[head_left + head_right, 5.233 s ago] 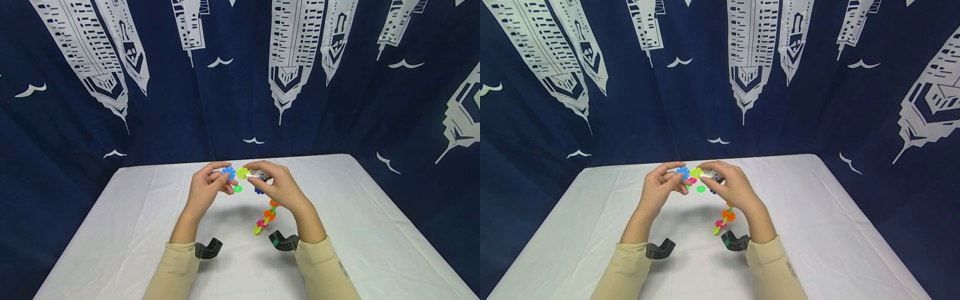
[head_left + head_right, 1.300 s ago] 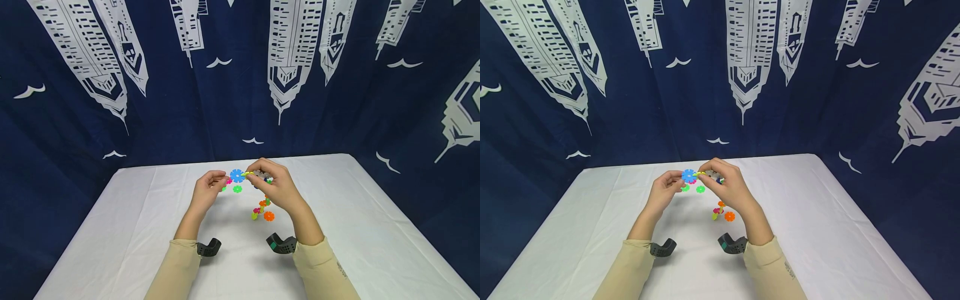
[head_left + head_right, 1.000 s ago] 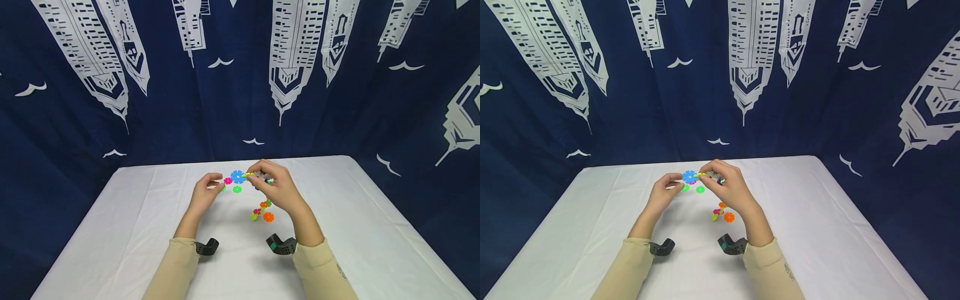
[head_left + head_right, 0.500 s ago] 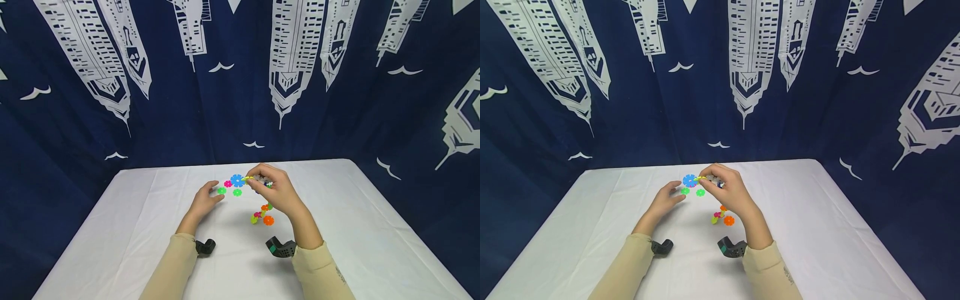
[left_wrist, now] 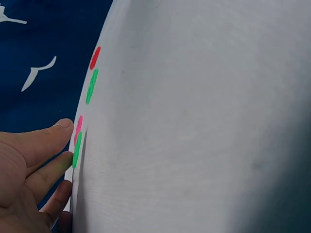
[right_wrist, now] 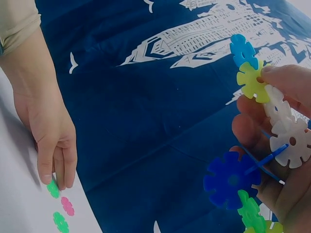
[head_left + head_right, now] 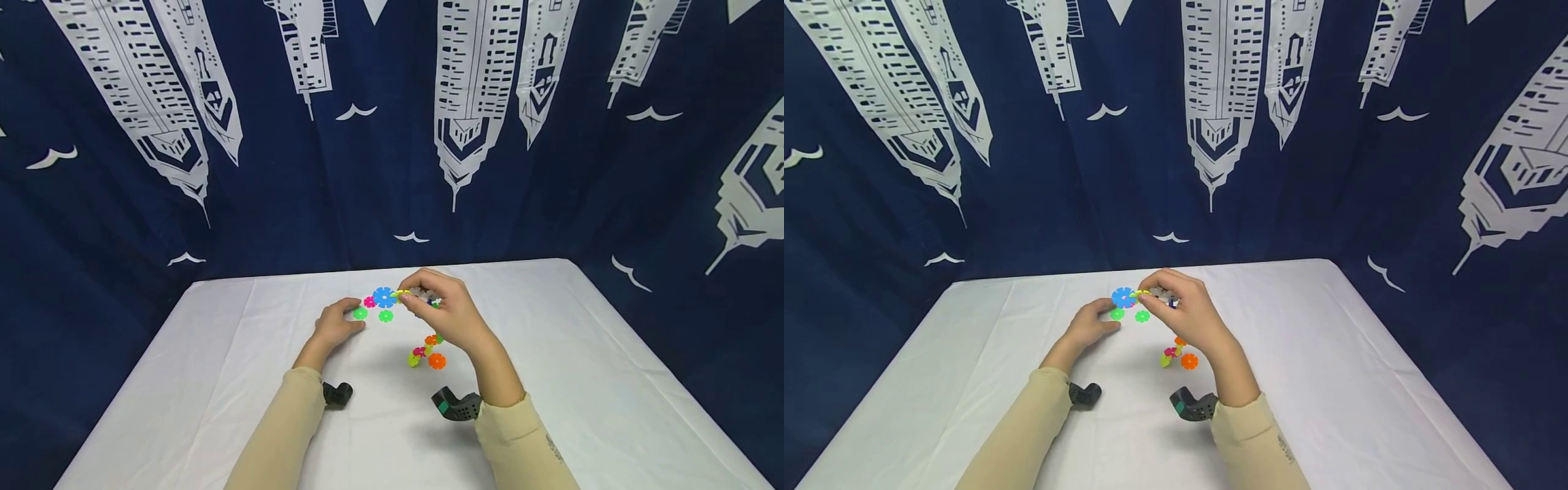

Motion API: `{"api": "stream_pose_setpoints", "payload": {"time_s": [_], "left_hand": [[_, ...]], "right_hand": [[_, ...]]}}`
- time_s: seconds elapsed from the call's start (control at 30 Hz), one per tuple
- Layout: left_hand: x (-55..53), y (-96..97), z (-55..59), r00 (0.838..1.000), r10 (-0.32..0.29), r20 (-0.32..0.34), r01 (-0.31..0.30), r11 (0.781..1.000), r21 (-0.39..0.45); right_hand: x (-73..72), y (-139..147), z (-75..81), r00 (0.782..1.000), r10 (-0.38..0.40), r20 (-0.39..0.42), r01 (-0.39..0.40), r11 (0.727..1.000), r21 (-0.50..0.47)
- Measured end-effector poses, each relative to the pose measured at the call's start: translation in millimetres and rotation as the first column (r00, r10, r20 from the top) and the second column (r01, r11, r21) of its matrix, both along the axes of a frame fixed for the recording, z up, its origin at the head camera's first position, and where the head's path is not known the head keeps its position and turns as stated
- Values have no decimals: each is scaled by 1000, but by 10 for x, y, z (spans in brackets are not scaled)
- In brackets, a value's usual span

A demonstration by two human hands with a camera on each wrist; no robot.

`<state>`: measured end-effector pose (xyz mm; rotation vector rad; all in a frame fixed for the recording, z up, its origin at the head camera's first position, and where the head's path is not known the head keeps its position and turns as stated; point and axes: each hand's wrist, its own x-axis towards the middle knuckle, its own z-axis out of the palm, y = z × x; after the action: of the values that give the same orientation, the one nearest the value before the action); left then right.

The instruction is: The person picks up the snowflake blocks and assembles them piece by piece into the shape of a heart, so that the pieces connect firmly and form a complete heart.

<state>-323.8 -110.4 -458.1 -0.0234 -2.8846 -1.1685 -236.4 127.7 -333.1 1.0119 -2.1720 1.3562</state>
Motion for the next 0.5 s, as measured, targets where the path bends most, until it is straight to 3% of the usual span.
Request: {"api": "stream_pose_setpoints", "payload": {"time_s": [0.3, 0.5], "left_hand": [[63, -17, -45, 998, 23, -58, -16, 992, 123], [107, -5, -62, 995, 13, -100, -2, 994, 107]], "right_hand": [[4, -9, 5, 1000, -5, 12, 4, 1000, 12], [14, -4, 1, 1000, -11, 24, 10, 1000, 17]]}}
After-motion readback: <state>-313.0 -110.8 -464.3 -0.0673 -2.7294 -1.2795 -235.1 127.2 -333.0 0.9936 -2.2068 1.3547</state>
